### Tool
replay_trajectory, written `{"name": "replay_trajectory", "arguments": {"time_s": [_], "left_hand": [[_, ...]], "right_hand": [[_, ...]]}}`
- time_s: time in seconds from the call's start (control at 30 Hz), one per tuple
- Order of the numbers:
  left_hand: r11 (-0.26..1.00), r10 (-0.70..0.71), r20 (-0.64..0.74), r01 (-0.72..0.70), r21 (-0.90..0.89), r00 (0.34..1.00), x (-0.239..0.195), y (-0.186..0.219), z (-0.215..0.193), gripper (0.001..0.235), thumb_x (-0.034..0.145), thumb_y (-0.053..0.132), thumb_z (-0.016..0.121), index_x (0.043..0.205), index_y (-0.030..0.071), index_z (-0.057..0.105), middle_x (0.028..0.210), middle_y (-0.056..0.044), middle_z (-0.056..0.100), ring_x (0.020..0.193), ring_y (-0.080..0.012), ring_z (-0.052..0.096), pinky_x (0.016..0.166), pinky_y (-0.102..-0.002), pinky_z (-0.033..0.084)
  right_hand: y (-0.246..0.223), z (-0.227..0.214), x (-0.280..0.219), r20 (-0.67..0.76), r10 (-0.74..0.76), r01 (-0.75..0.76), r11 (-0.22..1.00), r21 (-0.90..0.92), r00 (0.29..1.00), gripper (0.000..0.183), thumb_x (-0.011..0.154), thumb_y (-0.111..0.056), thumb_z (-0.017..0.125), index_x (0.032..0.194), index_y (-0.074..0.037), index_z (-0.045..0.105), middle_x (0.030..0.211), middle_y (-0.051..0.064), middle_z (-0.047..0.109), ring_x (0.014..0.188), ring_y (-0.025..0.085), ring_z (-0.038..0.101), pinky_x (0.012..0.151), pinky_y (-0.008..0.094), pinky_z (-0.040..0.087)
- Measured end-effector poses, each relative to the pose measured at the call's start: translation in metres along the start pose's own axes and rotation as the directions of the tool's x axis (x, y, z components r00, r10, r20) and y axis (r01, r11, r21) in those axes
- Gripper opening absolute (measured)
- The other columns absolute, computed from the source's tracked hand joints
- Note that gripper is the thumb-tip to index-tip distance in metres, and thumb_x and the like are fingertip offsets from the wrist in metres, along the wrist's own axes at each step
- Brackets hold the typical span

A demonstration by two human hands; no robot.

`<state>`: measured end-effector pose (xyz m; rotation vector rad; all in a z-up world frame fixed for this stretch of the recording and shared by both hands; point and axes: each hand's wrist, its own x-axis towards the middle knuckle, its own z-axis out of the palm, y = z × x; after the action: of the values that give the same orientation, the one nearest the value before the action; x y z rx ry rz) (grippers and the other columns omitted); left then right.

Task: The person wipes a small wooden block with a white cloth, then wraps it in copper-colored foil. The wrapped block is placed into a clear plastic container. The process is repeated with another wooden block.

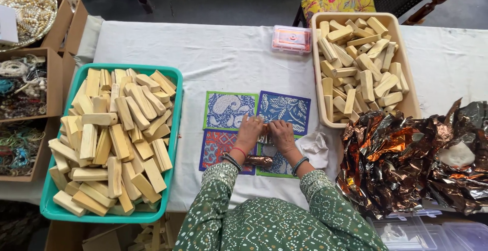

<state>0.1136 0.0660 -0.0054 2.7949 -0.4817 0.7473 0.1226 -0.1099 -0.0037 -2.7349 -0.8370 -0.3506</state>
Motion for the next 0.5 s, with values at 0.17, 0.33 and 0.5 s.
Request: {"name": "replay_trajectory", "arguments": {"time_s": [0.17,0.33,0.5], "left_hand": [[0.995,0.062,0.512,-0.093,0.037,0.857,-0.003,-0.021,0.009,0.020,0.089,0.008,0.063,0.109,0.010,0.067,0.095,-0.006,0.075,0.096,-0.0236,0.072,0.116,-0.046,0.037],[0.991,0.075,0.525,-0.120,0.052,0.848,-0.001,-0.018,-0.003,0.019,0.091,0.006,0.061,0.109,0.009,0.067,0.091,-0.006,0.074,0.093,-0.0214,0.072,0.120,-0.046,0.033],[0.983,0.132,0.421,-0.173,0.061,0.897,-0.013,-0.017,0.002,0.028,0.091,0.009,0.060,0.117,0.007,0.069,0.087,-0.005,0.072,0.091,-0.0212,0.069,0.120,-0.046,0.033]], "right_hand": [[0.027,-0.010,-0.018,-0.035,0.077,-0.076,0.997,0.027,0.996,0.057,0.073,-0.011,0.071,0.129,-0.011,0.065,0.115,0.002,0.067,0.109,0.020,0.059,0.091,0.041,0.042],[0.054,-0.007,-0.042,0.082,0.186,-0.194,0.977,0.093,0.979,0.049,0.080,-0.019,0.077,0.127,-0.016,0.065,0.116,0.001,0.068,0.109,0.023,0.058,0.090,0.044,0.042],[0.042,-0.027,-0.039,-0.150,0.425,-0.402,0.901,0.160,0.893,0.045,0.079,-0.003,0.066,0.124,-0.010,0.068,0.123,0.007,0.066,0.117,0.029,0.060,0.099,0.044,0.049]]}}
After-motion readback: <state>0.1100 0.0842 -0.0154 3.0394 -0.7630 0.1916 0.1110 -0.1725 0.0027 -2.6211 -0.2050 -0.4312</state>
